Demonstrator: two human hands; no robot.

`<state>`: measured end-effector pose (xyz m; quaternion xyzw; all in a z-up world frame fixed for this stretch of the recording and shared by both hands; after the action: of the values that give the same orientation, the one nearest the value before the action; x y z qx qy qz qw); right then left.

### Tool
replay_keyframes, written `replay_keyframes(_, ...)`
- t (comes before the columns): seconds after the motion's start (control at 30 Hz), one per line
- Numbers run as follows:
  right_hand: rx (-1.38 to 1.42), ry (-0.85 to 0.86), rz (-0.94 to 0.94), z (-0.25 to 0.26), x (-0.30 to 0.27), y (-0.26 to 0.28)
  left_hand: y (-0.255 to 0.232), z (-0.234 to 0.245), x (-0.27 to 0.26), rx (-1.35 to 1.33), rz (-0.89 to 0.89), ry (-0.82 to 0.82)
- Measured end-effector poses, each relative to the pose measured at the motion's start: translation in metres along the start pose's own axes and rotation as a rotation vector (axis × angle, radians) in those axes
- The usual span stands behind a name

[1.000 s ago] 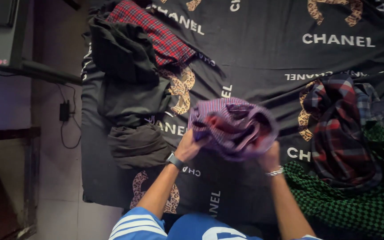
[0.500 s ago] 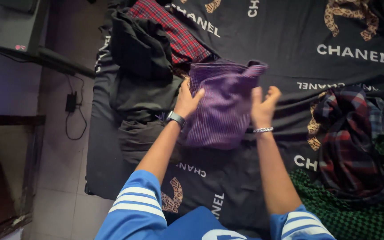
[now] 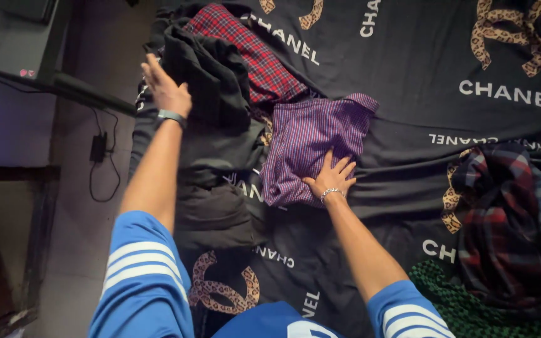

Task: Folding shirts and trousers on a bed.

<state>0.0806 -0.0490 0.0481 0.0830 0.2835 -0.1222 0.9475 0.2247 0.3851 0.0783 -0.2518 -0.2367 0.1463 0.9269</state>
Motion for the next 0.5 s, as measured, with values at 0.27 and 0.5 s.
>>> replay_keyframes(0.27,-0.030,-0.007,-0.036,-0.013,0.010,0.003,0.053,-0.015,0.031,-0.437,0.267,0.365)
replay_keyframes(0.5,-0.031,0.041,-0.030,-0.013,0.013,0.004,0.045,0.006,0.029,-0.176,0.217,0.674)
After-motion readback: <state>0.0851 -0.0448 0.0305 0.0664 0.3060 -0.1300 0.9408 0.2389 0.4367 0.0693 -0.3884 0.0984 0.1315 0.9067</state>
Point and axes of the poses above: each hand's wrist, its own x-axis towards the middle knuckle, its own z-axis out of the back of the hand, y = z × x, the point moved 1 cm from there along x, towards the middle knuckle, and after that the axes turned 1 degree about -x, right-handed, at the moved point
